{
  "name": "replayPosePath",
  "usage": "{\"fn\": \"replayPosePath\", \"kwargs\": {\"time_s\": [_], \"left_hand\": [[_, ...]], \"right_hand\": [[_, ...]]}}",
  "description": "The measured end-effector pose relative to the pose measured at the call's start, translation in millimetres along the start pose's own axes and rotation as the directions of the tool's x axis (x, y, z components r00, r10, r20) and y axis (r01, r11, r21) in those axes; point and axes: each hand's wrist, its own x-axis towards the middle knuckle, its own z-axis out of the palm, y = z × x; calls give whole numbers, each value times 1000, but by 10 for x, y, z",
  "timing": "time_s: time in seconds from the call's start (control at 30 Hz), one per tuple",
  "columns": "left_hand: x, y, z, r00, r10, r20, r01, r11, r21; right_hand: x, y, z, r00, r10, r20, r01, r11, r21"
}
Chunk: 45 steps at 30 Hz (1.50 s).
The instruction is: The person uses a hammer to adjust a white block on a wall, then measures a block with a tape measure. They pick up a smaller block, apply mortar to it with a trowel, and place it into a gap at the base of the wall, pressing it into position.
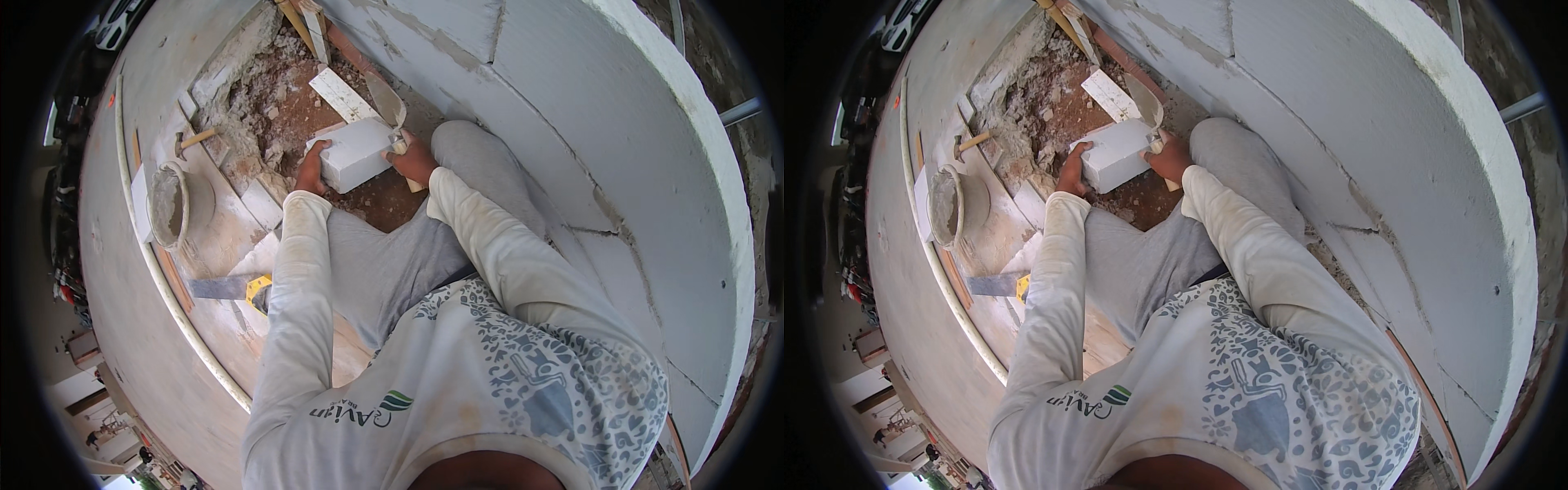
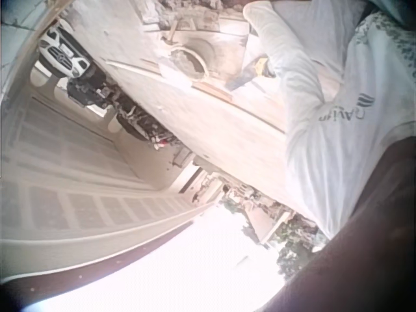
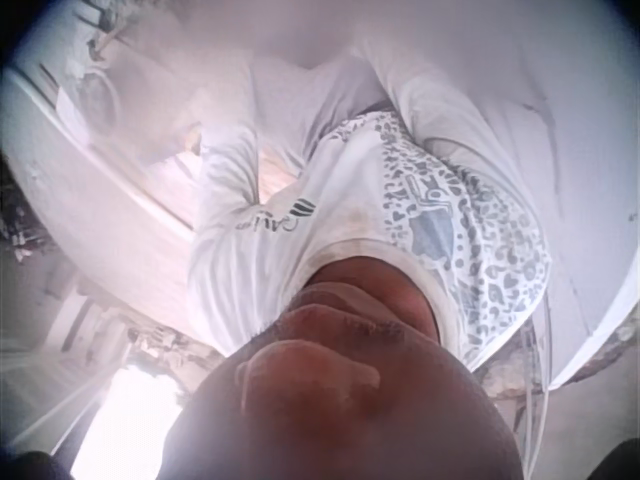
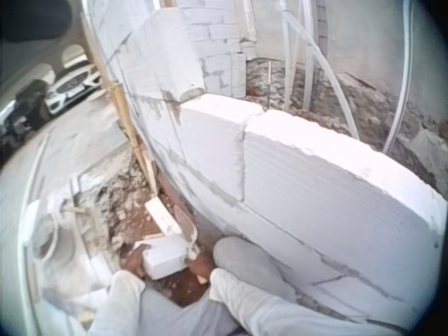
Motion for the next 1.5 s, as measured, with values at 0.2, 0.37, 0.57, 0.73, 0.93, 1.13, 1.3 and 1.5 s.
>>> {"fn": "replayPosePath", "kwargs": {"time_s": [0.2, 0.37, 0.57, 0.73, 0.93, 1.13, 1.3, 1.5], "left_hand": [[-120, 66, 247, 994, -33, 105, 49, 987, -156], [-284, -30, 339, 914, 274, -301, -197, 945, 261], [-597, 65, 705, 815, 579, -33, -276, 436, 856], [-519, -58, 846, 825, 559, 84, -314, 329, 891], [-320, -123, 548, 850, 431, 302, -505, 505, 700], [-487, -273, 401, 855, 375, 357, -473, 287, 833], [-582, -140, 542, 876, 472, 104, -310, 385, 869], [-581, -183, 596, 907, 374, 192, -420, 780, 464]], "right_hand": [[140, 149, -56, 999, 17, -52, -5, 974, 228], [-111, -140, -64, 990, -24, 138, 19, 999, 36], [-242, -168, -9, 985, 81, 154, -116, 965, 233], [-152, -190, -6, 967, 193, 167, -242, 899, 366], [-160, -234, -14, 955, 206, 214, -272, 897, 348], [-85, -120, -12, 963, 238, 125, -269, 863, 427], [-45, -147, 6, 963, 249, 106, -270, 855, 442], [13, -174, -33, 962, 260, 90, -272, 853, 446]]}}
